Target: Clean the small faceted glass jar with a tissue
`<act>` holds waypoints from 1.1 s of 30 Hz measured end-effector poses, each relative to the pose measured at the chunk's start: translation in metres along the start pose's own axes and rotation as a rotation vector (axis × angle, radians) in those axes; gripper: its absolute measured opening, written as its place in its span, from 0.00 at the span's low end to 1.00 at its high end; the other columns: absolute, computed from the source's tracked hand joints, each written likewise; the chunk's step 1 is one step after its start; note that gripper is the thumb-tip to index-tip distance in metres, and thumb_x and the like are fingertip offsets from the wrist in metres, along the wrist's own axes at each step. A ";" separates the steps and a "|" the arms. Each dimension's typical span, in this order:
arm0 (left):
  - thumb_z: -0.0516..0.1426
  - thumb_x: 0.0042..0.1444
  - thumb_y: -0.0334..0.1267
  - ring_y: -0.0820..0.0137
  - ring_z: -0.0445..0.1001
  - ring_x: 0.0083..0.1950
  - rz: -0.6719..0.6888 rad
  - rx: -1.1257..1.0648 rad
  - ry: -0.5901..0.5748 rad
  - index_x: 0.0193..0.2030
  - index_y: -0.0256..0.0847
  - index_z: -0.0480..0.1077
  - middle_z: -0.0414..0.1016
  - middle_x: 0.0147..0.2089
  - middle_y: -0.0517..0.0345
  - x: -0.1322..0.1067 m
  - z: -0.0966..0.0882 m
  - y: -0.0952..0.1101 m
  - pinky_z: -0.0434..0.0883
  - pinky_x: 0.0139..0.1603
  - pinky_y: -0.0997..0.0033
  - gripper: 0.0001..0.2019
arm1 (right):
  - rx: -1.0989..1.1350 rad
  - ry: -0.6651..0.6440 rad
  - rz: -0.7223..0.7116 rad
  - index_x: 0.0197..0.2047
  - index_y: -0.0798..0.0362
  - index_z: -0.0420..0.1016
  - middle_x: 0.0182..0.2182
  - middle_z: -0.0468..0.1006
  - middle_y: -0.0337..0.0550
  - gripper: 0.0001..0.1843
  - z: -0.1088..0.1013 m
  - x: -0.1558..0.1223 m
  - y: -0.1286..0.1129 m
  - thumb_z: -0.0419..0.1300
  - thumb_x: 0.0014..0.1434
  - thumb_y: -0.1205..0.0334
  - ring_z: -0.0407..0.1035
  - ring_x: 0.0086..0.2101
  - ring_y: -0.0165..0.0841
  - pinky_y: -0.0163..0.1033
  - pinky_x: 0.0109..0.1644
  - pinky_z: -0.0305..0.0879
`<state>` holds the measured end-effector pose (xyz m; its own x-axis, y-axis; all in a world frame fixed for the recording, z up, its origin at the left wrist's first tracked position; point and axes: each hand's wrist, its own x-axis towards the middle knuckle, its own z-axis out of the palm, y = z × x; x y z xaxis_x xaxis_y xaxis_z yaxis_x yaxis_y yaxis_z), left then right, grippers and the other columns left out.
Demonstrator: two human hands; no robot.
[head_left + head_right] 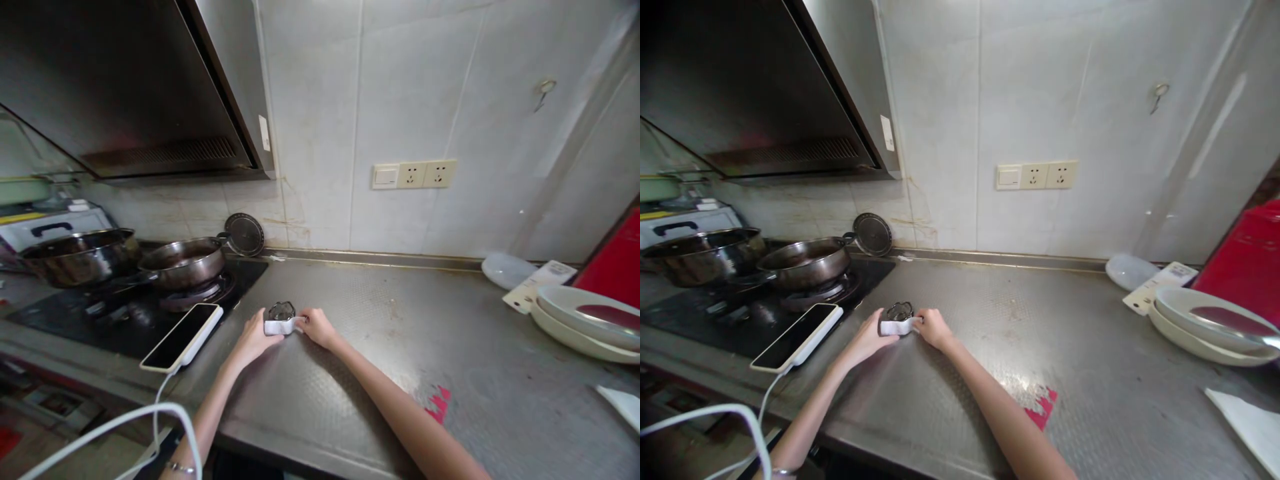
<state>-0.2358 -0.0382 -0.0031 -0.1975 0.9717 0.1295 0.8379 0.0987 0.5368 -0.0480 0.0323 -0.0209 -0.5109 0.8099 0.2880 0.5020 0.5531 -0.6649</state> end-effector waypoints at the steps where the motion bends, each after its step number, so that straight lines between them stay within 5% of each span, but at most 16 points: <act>1: 0.65 0.39 0.44 0.52 0.56 0.66 -0.007 -0.049 0.004 0.64 0.31 0.53 0.56 0.66 0.34 0.003 0.006 -0.003 0.57 0.62 0.63 0.45 | -0.007 0.000 0.000 0.33 0.56 0.78 0.27 0.79 0.41 0.07 0.000 0.000 0.000 0.58 0.55 0.68 0.67 0.28 0.29 0.31 0.32 0.56; 6: 0.66 0.38 0.45 0.52 0.49 0.70 0.022 -0.217 -0.017 0.66 0.30 0.46 0.48 0.69 0.32 0.011 0.023 -0.004 0.50 0.66 0.60 0.52 | -0.045 -0.030 -0.002 0.32 0.55 0.78 0.28 0.79 0.42 0.07 -0.002 0.004 0.003 0.57 0.56 0.67 0.67 0.28 0.29 0.31 0.32 0.56; 12: 0.65 0.42 0.45 0.54 0.61 0.65 0.017 -0.209 -0.022 0.63 0.31 0.54 0.60 0.64 0.33 0.018 0.020 -0.001 0.58 0.61 0.62 0.43 | -0.109 -0.036 0.008 0.35 0.54 0.76 0.32 0.77 0.43 0.05 -0.014 0.009 0.003 0.61 0.54 0.64 0.69 0.32 0.31 0.32 0.35 0.58; 18: 0.64 0.44 0.44 0.53 0.66 0.60 0.064 -0.165 0.026 0.60 0.29 0.58 0.67 0.59 0.32 0.017 0.020 -0.002 0.63 0.57 0.62 0.38 | -0.130 0.077 0.044 0.50 0.55 0.69 0.44 0.71 0.50 0.21 -0.013 -0.002 -0.007 0.62 0.50 0.68 0.69 0.40 0.35 0.37 0.43 0.63; 25: 0.67 0.39 0.41 0.55 0.71 0.56 0.027 -0.202 0.031 0.56 0.38 0.65 0.74 0.53 0.43 0.014 0.012 0.004 0.66 0.54 0.64 0.35 | -0.027 -0.107 -0.243 0.61 0.56 0.60 0.54 0.68 0.56 0.49 0.000 0.018 0.010 0.73 0.38 0.56 0.61 0.54 0.46 0.49 0.58 0.55; 33: 0.66 0.40 0.42 0.56 0.74 0.52 0.074 -0.207 -0.018 0.55 0.37 0.67 0.76 0.50 0.45 0.015 0.005 -0.001 0.68 0.51 0.65 0.33 | 0.071 -0.193 -0.190 0.58 0.52 0.66 0.50 0.74 0.47 0.44 0.000 0.043 0.030 0.72 0.38 0.49 0.65 0.51 0.42 0.43 0.54 0.58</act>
<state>-0.2367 -0.0230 -0.0058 -0.1293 0.9784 0.1611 0.7270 -0.0170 0.6865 -0.0548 0.0837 -0.0279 -0.7182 0.6370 0.2800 0.3380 0.6712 -0.6598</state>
